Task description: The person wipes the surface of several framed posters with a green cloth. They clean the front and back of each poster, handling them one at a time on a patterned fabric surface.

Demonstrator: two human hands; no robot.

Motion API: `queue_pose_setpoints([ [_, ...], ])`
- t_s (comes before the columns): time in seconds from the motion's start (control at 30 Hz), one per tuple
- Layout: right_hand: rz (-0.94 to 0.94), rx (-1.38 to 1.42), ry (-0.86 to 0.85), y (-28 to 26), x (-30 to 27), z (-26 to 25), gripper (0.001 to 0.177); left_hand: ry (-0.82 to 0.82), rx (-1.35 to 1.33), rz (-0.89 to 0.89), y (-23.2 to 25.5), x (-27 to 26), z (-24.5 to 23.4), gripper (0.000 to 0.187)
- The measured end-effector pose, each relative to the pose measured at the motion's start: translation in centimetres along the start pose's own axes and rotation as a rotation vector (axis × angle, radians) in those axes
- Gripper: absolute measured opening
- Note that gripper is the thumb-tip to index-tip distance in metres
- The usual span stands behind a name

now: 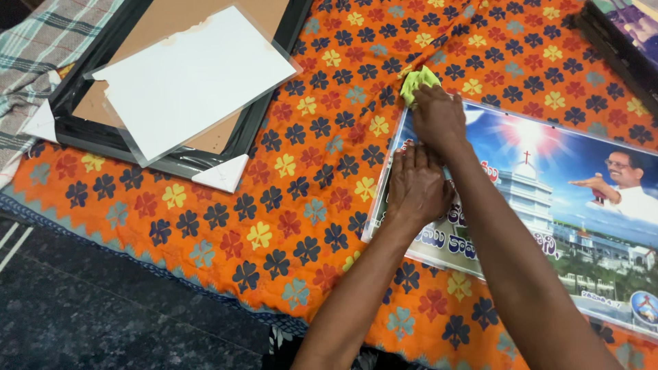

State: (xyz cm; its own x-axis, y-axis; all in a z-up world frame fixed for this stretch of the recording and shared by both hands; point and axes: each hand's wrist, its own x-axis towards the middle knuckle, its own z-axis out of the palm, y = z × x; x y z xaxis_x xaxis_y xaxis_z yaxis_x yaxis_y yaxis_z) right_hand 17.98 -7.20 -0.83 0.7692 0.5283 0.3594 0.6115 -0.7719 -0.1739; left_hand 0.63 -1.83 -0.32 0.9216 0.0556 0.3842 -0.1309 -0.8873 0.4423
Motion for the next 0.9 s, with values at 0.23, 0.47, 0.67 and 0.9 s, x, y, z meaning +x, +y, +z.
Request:
queue_pose_setpoints([
  [0.23,0.071,0.025,-0.055,1.7,-2.7,-2.0,0.031,-0.041,0.141,-0.022,0.0,1.3,1.8,0.033],
  [0.47,0.069,0.011,0.049,3.7,-4.0,-2.6,0.036,0.026,0.157,0.087,-3.8,8.0,3.2,0.031],
  [0.67,0.032,0.024,0.026,3.5,-4.2,-2.2,0.041,-0.285,0.155,-0.025,-4.5,9.7,3.4,0.06],
  [0.9,0.233,-0.064,-0.018,5.9,-5.7,-4.2,0.04,-0.238,0.211,-0.032,-4.0,9.1,2.6,0.072],
])
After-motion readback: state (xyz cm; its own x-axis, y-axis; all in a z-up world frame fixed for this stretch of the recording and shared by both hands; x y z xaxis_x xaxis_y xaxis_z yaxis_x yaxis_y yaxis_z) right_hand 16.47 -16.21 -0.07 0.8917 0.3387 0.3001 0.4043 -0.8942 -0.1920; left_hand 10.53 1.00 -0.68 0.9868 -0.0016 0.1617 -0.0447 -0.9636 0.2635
